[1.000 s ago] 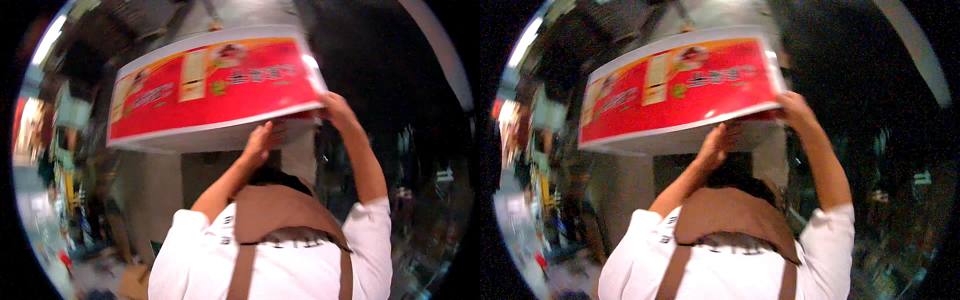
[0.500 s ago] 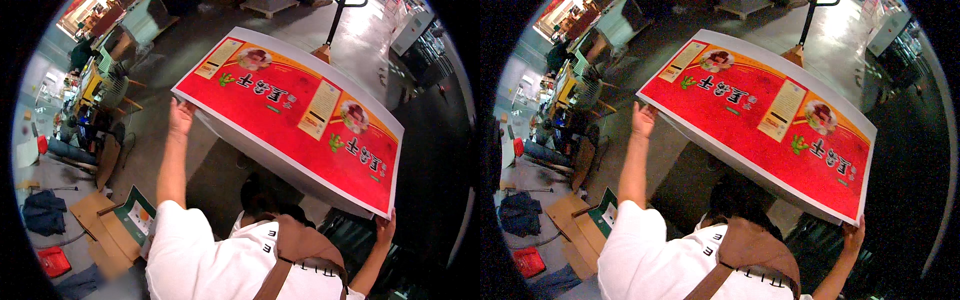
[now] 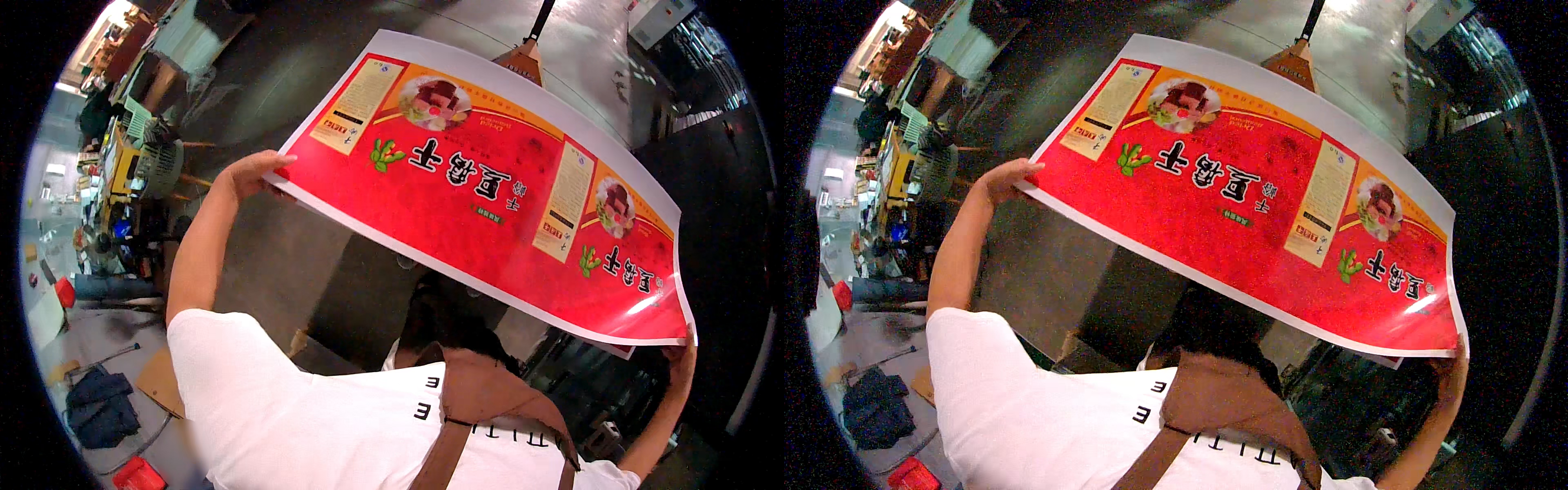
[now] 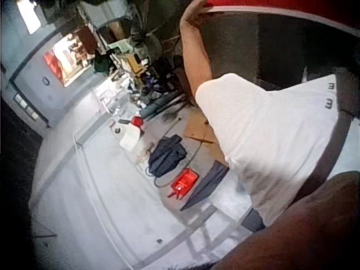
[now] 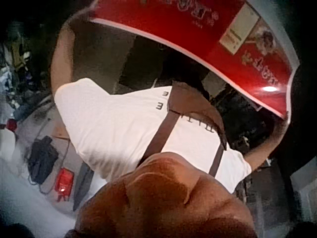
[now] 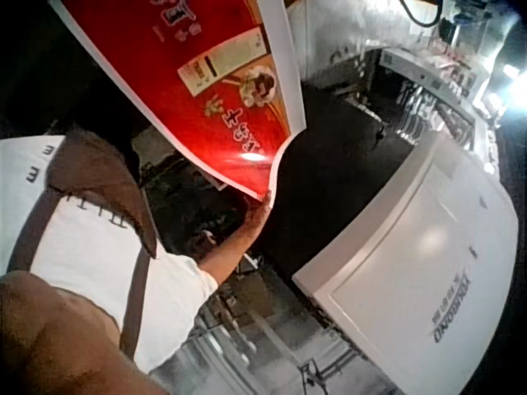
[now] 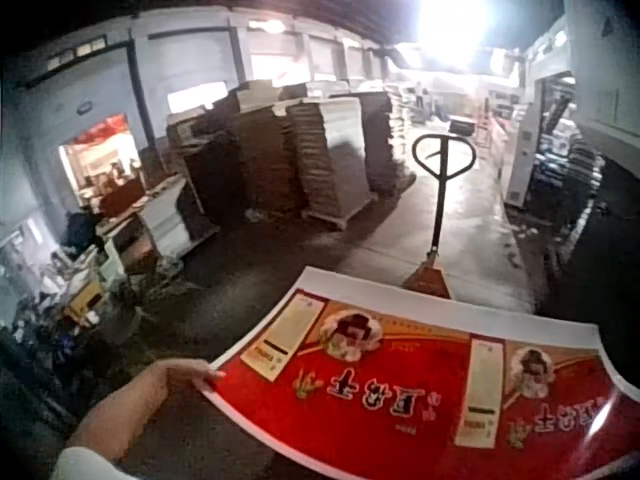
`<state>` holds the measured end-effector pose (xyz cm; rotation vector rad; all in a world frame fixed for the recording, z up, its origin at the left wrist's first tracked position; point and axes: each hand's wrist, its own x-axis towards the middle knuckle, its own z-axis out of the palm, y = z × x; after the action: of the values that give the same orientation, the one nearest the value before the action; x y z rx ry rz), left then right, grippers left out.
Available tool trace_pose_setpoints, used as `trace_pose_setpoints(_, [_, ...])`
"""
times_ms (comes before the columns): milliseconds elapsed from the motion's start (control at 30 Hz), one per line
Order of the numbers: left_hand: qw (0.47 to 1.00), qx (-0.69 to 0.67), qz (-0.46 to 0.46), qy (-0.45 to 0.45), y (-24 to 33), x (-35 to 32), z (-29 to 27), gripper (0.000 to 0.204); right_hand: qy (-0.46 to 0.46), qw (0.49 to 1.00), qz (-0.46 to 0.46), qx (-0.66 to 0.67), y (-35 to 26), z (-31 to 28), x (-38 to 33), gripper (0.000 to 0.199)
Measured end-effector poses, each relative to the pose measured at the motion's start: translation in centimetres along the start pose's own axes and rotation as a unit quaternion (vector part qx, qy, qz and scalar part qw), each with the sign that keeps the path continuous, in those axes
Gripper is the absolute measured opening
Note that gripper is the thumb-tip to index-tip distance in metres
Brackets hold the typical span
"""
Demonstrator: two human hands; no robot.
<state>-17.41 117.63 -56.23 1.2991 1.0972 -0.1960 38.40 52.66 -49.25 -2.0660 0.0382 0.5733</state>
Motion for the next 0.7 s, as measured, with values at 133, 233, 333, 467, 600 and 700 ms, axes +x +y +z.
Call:
trace_pose_setpoints(133, [1.0,-0.02,0.004,-0.009,2.9,-0.6,0.6,0.041,-0.114,0.983,0.047,-0.135,-3.5,1.3,0.5,0.069])
trace_pose_setpoints(233, [0.989,-0.097,0.108,-0.031,6.6,-0.8,2.4,0.029,-0.063,0.994,-0.042,-0.073,-6.0,5.1,0.9,0.086])
trace_pose_setpoints(333, [0.967,-0.179,0.178,-0.021,10.7,-0.1,5.5,0.027,-0.075,0.991,-0.107,-0.037,-8.9,7.7,2.9,0.068])
trace_pose_setpoints(467, [0.956,-0.206,0.206,-0.042,12.9,6.8,8.7,0.036,-0.169,0.985,-0.03,-0.004,-9.7,10.3,7.9,0.053])
trace_pose_setpoints(600, [0.943,-0.222,0.221,-0.11,15.1,10.8,10.9,0.032,-0.157,0.985,-0.025,0.061,-7.3,14.9,10.1,0.043])
trace_pose_setpoints(700, [0.929,-0.275,0.241,-0.052,16.2,8.3,12.2,0.031,-0.083,0.991,-0.054,0.09,-8.3,13.3,9.1,0.033])
